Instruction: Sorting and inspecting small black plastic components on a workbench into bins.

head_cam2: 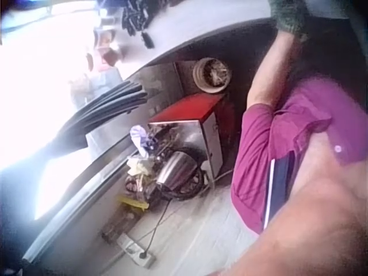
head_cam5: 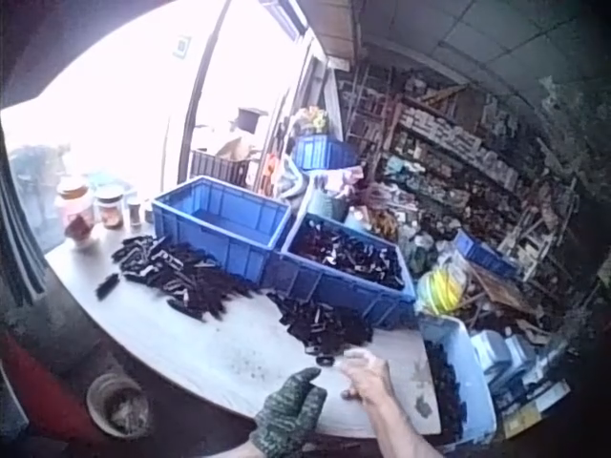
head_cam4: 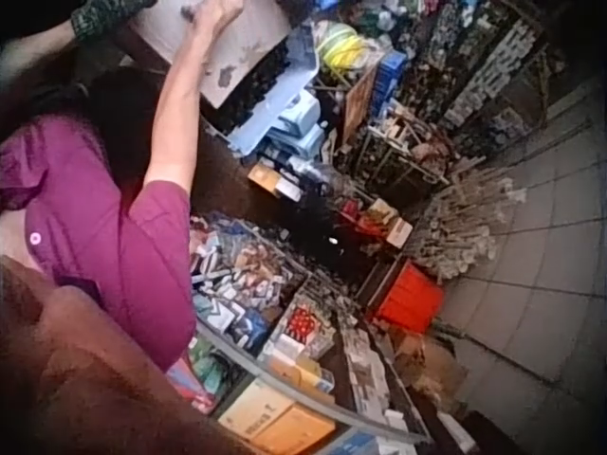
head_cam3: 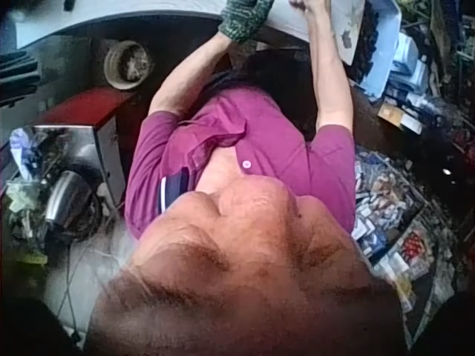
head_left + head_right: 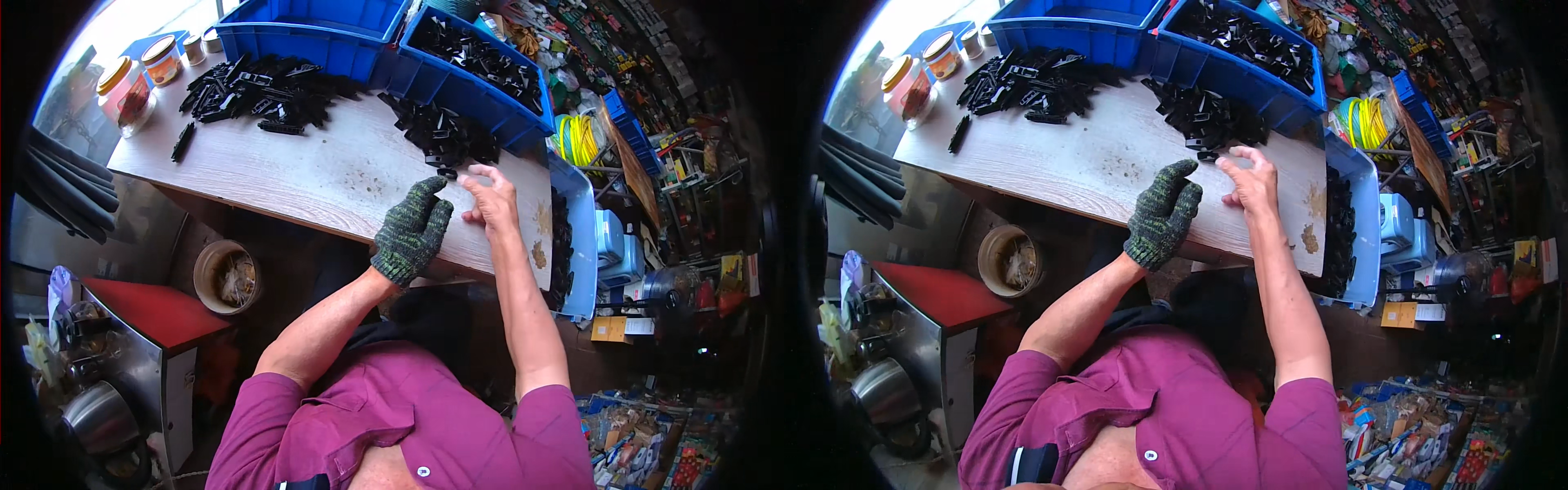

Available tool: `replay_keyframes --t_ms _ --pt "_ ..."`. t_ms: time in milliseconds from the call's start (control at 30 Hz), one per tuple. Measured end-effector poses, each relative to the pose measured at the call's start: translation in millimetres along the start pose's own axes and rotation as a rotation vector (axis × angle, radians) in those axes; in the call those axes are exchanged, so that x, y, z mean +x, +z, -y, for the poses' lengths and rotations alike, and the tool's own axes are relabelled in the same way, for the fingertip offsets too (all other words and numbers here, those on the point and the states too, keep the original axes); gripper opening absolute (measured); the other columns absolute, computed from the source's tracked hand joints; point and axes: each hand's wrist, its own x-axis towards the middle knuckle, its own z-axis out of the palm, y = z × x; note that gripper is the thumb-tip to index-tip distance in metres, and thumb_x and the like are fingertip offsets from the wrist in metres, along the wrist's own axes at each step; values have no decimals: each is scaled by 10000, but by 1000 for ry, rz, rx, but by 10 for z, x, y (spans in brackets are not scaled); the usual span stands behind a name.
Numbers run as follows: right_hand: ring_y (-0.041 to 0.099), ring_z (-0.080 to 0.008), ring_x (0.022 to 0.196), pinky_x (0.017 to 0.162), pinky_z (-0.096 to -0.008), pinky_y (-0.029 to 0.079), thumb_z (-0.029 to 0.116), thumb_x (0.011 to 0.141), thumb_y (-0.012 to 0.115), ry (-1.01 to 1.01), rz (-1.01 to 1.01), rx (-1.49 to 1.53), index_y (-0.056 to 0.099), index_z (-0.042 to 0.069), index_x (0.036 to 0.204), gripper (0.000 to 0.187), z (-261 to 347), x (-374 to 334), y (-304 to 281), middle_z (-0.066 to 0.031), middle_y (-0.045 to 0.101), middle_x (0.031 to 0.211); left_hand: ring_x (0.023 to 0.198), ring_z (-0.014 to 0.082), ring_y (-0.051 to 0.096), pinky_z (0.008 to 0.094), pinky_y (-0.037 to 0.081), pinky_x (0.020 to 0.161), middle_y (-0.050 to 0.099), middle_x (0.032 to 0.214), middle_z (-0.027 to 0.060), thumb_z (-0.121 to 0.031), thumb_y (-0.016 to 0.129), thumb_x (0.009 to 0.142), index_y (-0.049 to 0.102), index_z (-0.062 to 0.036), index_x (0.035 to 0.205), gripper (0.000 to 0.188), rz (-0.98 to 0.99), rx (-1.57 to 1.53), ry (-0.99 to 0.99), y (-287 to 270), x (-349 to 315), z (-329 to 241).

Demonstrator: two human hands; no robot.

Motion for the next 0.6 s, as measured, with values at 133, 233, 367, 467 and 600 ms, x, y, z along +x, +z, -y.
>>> replay_keyframes --t_ms 133,233,367,467,600 --pt "593 -167 507 363 -295 470 232 765 796 -117 -23 -346 685 69 1123 409 70 43 162 -105 679 917 994 313 675 397 519 856 675 1094 207 -112 602 933 583 -28 1262 340 -50 81 167 40 -1 53" --pt "616 -199 516 366 -326 476 271 778 781 -104 -45 -510 687 71 1123 409 141 43 205 -107 686 947 972 360 663 412 517 853 662 1087 216 -163 608 929 585 -33 1256 353 -61 133 206 82 -10 76" --pt "576 -219 420 366 -339 464 309 802 765 -159 -74 -533 673 37 924 311 81 87 213 -116 653 775 958 380 651 413 513 838 657 1087 227 -171 605 928 573 -25 1261 365 -15 91 156 82 2 85" --pt "490 -152 367 348 -298 421 317 835 753 -77 -28 -212 632 22 912 328 -30 119 149 -58 572 612 974 384 641 432 507 864 650 1095 239 -182 616 915 565 -27 1273 393 -80 154 181 104 71 150" --pt "491 -61 476 456 -218 414 274 888 717 -82 111 260 606 46 921 256 -146 -88 215 29 544 600 927 400 642 482 509 822 653 1038 235 -272 603 907 584 -46 1173 349 -68 303 122 19 176 1"
